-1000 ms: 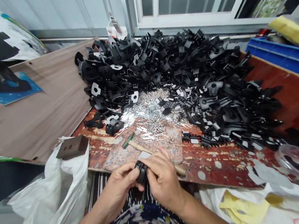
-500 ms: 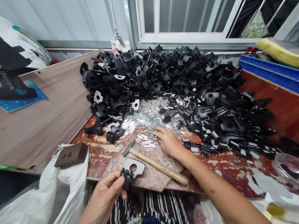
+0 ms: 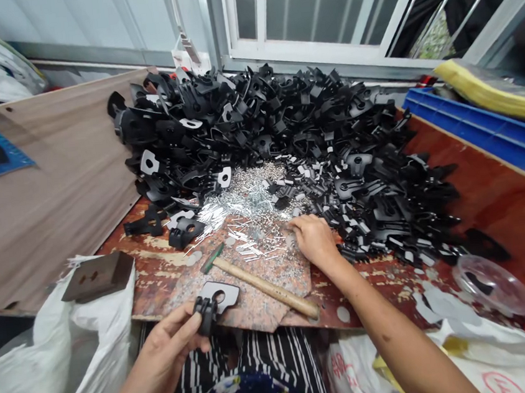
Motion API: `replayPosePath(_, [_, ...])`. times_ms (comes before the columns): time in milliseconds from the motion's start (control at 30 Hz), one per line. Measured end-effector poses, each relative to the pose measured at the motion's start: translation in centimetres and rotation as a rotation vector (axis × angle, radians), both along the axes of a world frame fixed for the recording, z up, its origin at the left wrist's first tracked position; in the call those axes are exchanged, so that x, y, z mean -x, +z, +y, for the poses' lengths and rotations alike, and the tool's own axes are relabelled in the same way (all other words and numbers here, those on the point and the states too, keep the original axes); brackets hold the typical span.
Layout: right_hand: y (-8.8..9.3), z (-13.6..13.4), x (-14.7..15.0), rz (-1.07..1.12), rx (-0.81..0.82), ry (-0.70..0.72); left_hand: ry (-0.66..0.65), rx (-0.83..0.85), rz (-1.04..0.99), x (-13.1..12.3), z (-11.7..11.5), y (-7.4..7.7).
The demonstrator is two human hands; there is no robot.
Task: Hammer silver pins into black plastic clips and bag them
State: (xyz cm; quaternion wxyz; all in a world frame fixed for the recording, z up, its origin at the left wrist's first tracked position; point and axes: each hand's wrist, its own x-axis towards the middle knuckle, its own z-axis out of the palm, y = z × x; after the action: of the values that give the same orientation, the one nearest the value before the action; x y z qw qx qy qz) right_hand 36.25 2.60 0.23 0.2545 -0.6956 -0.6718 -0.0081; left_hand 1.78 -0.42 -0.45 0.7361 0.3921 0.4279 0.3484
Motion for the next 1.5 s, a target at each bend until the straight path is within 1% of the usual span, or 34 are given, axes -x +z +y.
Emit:
replayPosePath(67, [0.6, 0.2, 1.9, -0.03, 0.002, 0.028, -0.01, -0.041, 0.013, 0.0, 0.0, -0.1])
replayPosePath(133, [1.2, 0.9, 4.1, -0.05, 0.021, 0.083, 0.011, -0.104, 0.036, 0.0, 0.1, -0.4])
replayPosePath(200, [1.3, 2.0, 6.0, -0.065, 0.044, 0.122, 0.049, -0.157, 0.06, 0.0, 0.2, -0.5])
replayPosePath(267, [1.2, 3.1, 7.2, -0.071, 0.062, 0.132, 0.08, -0.182, 0.077, 0.2, 0.3, -0.5])
replayPosePath(400, [0.8, 4.5, 7.7, -0.024, 0.104, 0.165, 0.064, -0.184, 0.107, 0.9, 0.4, 0.1])
replayPosePath(467, [1.0, 4.3, 7.5, 0.052, 0.127, 0.193, 0.049, -0.195, 0.128, 1.1, 0.6, 0.6])
replayPosePath(533, [1.6, 3.2, 7.6, 0.138, 0.163, 0.227, 0.04, -0.2, 0.142, 0.8, 0.8, 1.1])
replayPosePath(567, [1.9, 2.5, 7.8, 0.203, 0.19, 0.248, 0.034, -0.196, 0.141, 0.5, 0.9, 1.3])
replayPosePath(600, [2.2, 1.5, 8.1, 0.319, 0.231, 0.27, 0.026, -0.193, 0.133, 0.0, 1.0, 1.5])
replayPosePath(633, [2.5, 0.5, 8.6, 0.49, 0.283, 0.288, 0.013, -0.195, 0.119, -0.6, 1.2, 1.6])
replayPosePath(733, [2.7, -2.4, 10.3, 1.153, 0.503, 0.299, -0.026, -0.227, 0.085, -2.4, 1.5, 1.8])
replayPosePath(767, [2.6, -3.2, 10.8, 1.318, 0.577, 0.29, -0.033, -0.256, 0.091, -3.0, 1.6, 1.7])
replayPosePath(833, [2.2, -4.3, 11.5, 1.458, 0.672, 0.271, -0.041, -0.327, 0.134, -3.7, 1.8, 1.5])
replayPosePath(900, [1.7, -4.9, 12.0, 1.493, 0.712, 0.257, -0.05, -0.393, 0.182, -4.0, 1.8, 1.2])
replayPosePath(1000, [0.9, -5.4, 12.3, 1.489, 0.77, 0.282, -0.075, -0.413, 0.212, -3.8, 1.5, 0.8])
replayPosePath(1067, [0.7, -5.7, 12.3, 1.437, 0.809, 0.317, -0.098, -0.404, 0.223, -3.5, 1.2, 0.7])
replayPosePath(1100, [0.7, -5.9, 12.2, 1.369, 0.787, 0.327, -0.102, -0.402, 0.232, -3.3, 1.0, 0.7])
replayPosePath(1133, [0.8, -6.0, 11.9, 1.255, 0.722, 0.321, -0.1, -0.404, 0.244, -3.1, 0.9, 0.8])
replayPosePath(1167, [0.9, -6.1, 11.3, 1.09, 0.609, 0.293, -0.093, -0.406, 0.256, -2.9, 0.8, 0.8])
replayPosePath(1267, [1.3, -5.9, 8.6, 0.437, 0.155, 0.145, -0.083, -0.406, 0.273, -2.3, 0.7, 1.1])
replayPosePath(1300, [1.3, -5.7, 7.6, 0.245, 0.054, 0.123, -0.091, -0.393, 0.267, -2.1, 0.7, 1.1])
replayPosePath(1333, [1.2, -5.4, 6.7, 0.088, 0.004, 0.132, -0.1, -0.37, 0.253, -2.0, 0.6, 1.0])
replayPosePath(1367, [1.0, -4.9, 6.1, -0.036, -0.002, 0.166, -0.109, -0.337, 0.232, -1.9, 0.6, 0.9])
replayPosePath(1400, [0.8, -4.5, 5.7, -0.141, 0.026, 0.216, -0.114, -0.297, 0.204, -1.9, 0.5, 0.8])
replayPosePath(1500, [0.3, -2.9, 6.0, -0.359, 0.14, 0.337, -0.103, -0.168, 0.109, -2.2, 0.3, 0.5])
